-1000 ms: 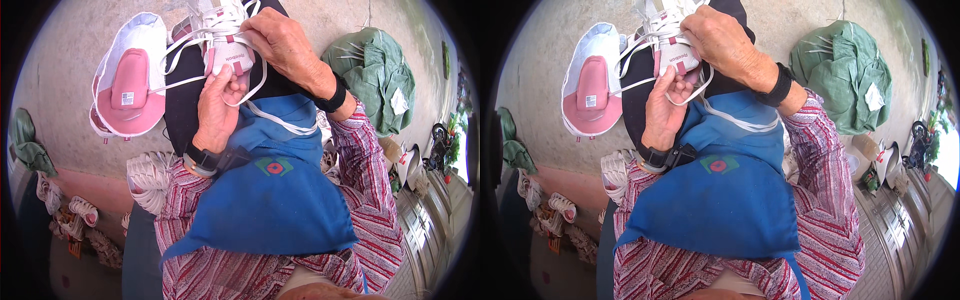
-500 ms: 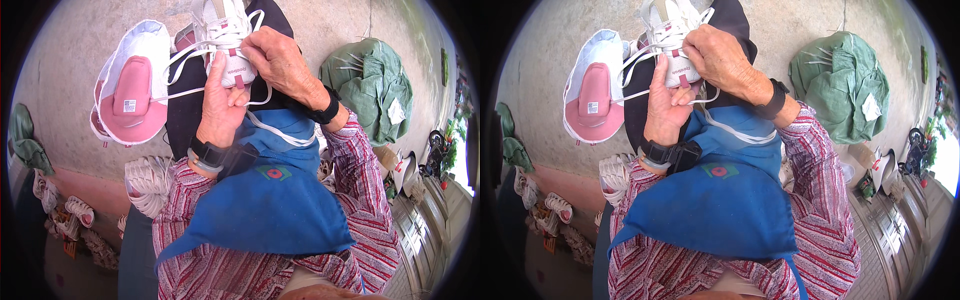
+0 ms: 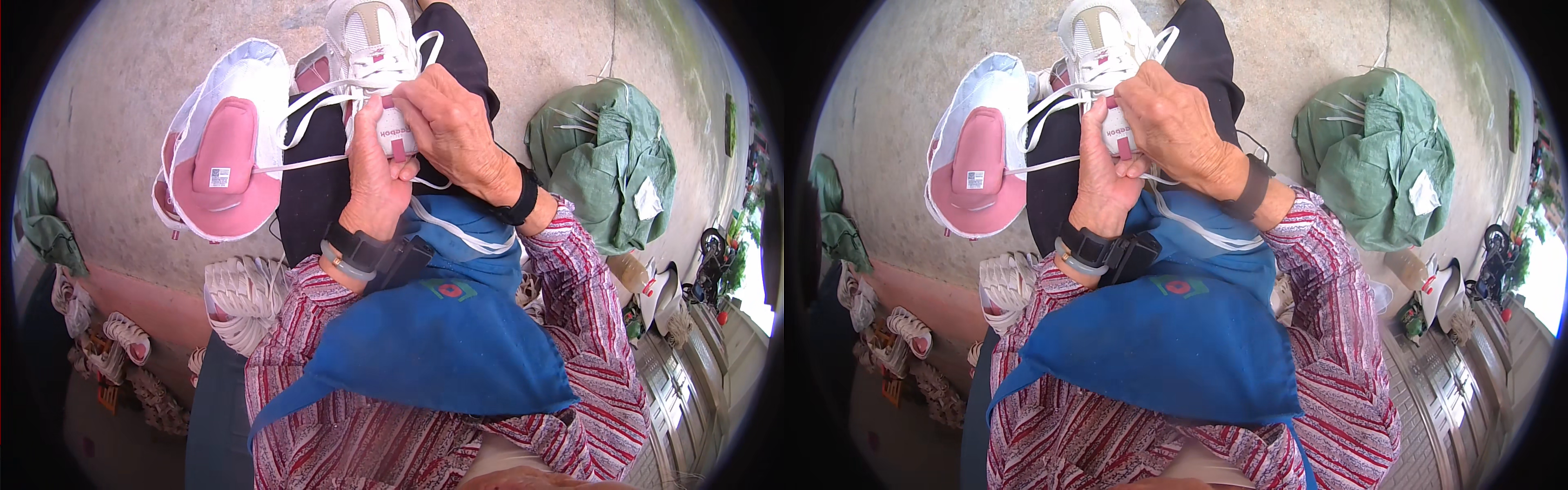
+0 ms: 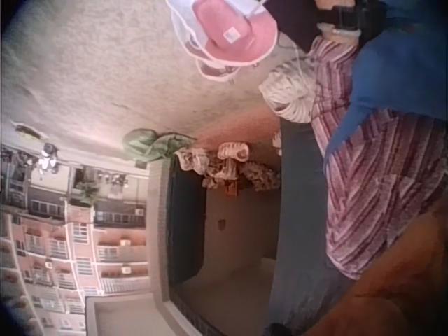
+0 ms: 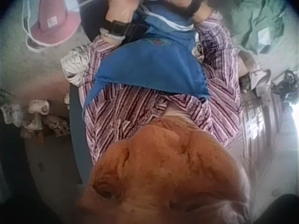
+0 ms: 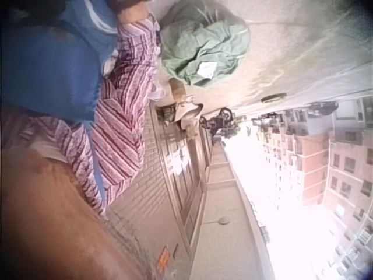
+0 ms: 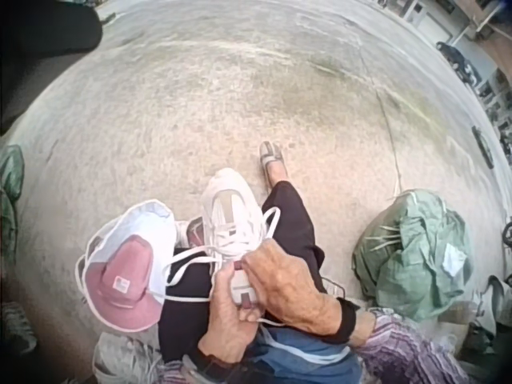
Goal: The recorder is lacing a pair of white and pink athletic shoes while sitting in a manufacturing or finishing area.
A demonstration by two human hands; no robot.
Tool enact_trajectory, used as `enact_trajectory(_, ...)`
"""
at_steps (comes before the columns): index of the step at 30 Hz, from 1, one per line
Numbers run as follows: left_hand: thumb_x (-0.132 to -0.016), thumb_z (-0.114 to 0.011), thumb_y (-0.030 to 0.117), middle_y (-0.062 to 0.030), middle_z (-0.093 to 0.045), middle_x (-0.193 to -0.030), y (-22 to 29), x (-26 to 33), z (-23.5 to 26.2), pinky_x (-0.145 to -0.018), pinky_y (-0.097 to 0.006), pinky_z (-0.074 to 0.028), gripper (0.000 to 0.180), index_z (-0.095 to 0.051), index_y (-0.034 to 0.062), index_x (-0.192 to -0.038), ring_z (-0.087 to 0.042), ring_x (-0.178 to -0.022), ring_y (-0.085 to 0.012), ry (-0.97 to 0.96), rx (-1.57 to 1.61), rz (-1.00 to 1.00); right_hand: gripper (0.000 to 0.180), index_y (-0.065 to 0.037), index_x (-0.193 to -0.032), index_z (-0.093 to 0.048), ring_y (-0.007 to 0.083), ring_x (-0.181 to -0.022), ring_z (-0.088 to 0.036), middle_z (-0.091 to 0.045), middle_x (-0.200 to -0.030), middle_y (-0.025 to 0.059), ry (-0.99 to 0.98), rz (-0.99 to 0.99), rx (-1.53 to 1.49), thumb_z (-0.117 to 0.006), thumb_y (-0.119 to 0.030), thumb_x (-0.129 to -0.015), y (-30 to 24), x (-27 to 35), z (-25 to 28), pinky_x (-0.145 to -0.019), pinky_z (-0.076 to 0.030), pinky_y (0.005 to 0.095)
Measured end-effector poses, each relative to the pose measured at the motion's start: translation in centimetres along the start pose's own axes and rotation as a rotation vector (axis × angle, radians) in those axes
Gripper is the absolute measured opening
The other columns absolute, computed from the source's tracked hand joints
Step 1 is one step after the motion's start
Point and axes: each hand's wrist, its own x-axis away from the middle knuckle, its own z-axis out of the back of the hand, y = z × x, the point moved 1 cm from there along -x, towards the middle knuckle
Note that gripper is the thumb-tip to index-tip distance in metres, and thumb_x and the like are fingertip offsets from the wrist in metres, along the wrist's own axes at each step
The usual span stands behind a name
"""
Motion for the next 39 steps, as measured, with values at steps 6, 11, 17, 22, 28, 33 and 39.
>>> enact_trajectory(6, -0.090, -0.050, 0.039, 0.0028, -0.059, -0.084, 0.2, 0.2, 0.4, -0.033, -0.016, -0.030, 0.029, -0.054, 0.0146, -0.104, -0.051, -0.052, -0.0032, 0.021, -0.001, -0.005, 0.022, -0.001, -0.087, -0.057, 0.0328, -0.076, -0.059, -0.055, -0.086, 0.0142, -0.140, 0.029, 0.055, -0.064, -0.006, -0.068, -0.1, -0.4, 0.4, -0.065, -0.049, 0.0383)
enact_trajectory(11, -0.091, -0.051, 0.036, 0.0026, -0.060, -0.085, -0.2, 0.0, 0.9, -0.034, -0.016, -0.030, 0.027, -0.053, 0.0142, -0.107, -0.050, -0.054, -0.0011, -0.082, 0.052, 0.012, 0.028, -0.002, -0.090, -0.059, 0.0326, -0.078, -0.058, -0.055, -0.084, 0.0124, -0.188, 0.136, 0.098, -0.066, -0.005, -0.064, -0.7, -0.8, 0.6, -0.066, -0.048, 0.0377)
enact_trajectory(17, -0.090, -0.056, 0.032, 0.0029, -0.059, -0.084, -0.3, 0.0, 1.0, -0.035, -0.015, -0.030, 0.025, -0.052, 0.0145, -0.108, -0.050, -0.056, -0.0005, -0.125, 0.108, -0.001, 0.024, -0.004, -0.088, -0.060, 0.0274, -0.076, -0.057, -0.055, -0.082, 0.0095, -0.142, 0.320, 0.206, -0.065, -0.006, -0.064, -0.3, -1.1, 0.7, -0.067, -0.046, 0.0362)
enact_trajectory(22, -0.090, -0.057, 0.029, 0.0038, -0.059, -0.080, -0.4, -0.1, 0.8, -0.036, -0.015, -0.031, 0.022, -0.053, 0.0151, -0.107, -0.049, -0.053, -0.0008, -0.089, 0.126, -0.014, 0.017, -0.006, -0.082, -0.063, 0.0263, -0.074, -0.057, -0.055, -0.078, 0.0086, -0.225, 0.318, 0.322, -0.066, -0.011, -0.066, -0.9, -2.0, 0.7, -0.066, -0.046, 0.0365)
enact_trajectory(28, -0.090, -0.057, 0.024, 0.0031, -0.056, -0.072, -0.7, -0.2, 2.3, -0.036, -0.016, -0.030, 0.018, -0.053, 0.0147, -0.105, -0.038, -0.041, -0.0013, -0.245, 0.197, 0.032, 0.013, -0.007, -0.077, -0.064, 0.0276, -0.076, -0.058, -0.055, -0.077, 0.0104, -0.319, 0.243, 0.346, -0.067, -0.013, -0.066, -1.2, -3.6, 1.0, -0.066, -0.047, 0.0368)
enact_trajectory(33, -0.091, -0.055, 0.026, 0.0011, -0.054, -0.067, -0.5, 1.3, 2.5, -0.035, -0.017, -0.028, 0.016, -0.054, 0.0112, -0.095, -0.034, -0.039, -0.0020, -0.159, 0.000, 0.072, 0.015, -0.005, -0.081, -0.062, 0.0295, -0.075, -0.058, -0.054, -0.082, 0.0124, -0.394, 0.384, 0.453, -0.066, -0.011, -0.068, -1.0, -3.8, 0.2, -0.064, -0.048, 0.0386)
enact_trajectory(39, -0.092, -0.054, 0.028, 0.0005, -0.047, -0.061, 0.1, 4.1, 5.4, -0.034, -0.020, -0.027, 0.020, -0.053, 0.0080, -0.095, -0.034, -0.040, -0.0044, -0.177, -0.326, -0.006, 0.009, -0.005, -0.088, -0.051, 0.0303, -0.079, -0.054, -0.047, -0.082, 0.0116, -0.344, 0.208, -0.115, -0.055, -0.012, -0.086, -5.9, -3.1, -1.7, -0.067, -0.046, 0.0380)
